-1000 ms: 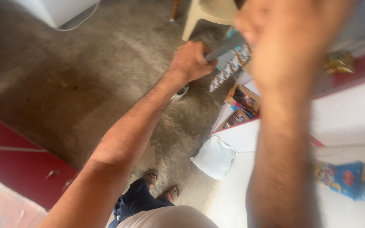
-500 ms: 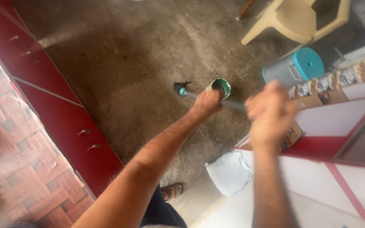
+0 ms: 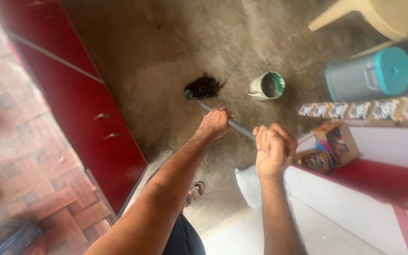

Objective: The person mops a concrete floor in a small shop using a string mop and a bucket of water. They repeatedly dip the mop into the bucket, wring it out, and scrub the floor around a red cabinet, a white freezer, and a display shelf.

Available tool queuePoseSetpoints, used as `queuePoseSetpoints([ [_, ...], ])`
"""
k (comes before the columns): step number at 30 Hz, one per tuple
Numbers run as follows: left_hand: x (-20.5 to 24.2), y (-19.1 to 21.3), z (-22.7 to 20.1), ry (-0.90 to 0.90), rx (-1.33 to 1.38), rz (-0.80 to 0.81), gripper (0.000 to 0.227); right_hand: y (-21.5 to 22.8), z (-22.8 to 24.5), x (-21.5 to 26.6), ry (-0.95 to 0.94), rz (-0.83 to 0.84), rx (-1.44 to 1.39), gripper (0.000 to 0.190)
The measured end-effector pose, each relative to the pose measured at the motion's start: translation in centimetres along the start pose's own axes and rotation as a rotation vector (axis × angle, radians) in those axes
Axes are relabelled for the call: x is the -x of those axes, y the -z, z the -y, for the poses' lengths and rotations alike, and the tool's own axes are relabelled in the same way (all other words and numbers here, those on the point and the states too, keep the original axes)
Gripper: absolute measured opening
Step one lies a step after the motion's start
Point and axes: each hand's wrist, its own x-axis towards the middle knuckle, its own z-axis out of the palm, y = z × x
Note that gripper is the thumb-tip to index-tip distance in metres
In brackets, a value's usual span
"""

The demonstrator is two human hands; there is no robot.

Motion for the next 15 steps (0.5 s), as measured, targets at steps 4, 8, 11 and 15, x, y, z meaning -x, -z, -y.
queuePoseSetpoints([
  [4, 2.1, 1.3, 4.5, 0.078, 0.025, -0.237, 0.021, -2.1, -2.4, -0.6, -0.006, 0.159, -0.105, 0.031],
  [8, 4.4, 0.4, 9.7, 0.260, -0.019, -0.267, 0.037, -2.7, -4.9, -0.9, -0.141, 0.220, -0.149, 0.031],
  [11, 3.9, -0.5, 13.7, 0.544, 0.047, -0.059, 0.032, -2.9, -6.4, -1.3, -0.244, 0.165, -0.146, 0.032],
  [15, 0.5, -1.6, 15.0, 0.530, 0.144, -0.145, 0.032, -3.7, -6.6, -3.4, -0.221, 0.067, -0.172, 0.035],
])
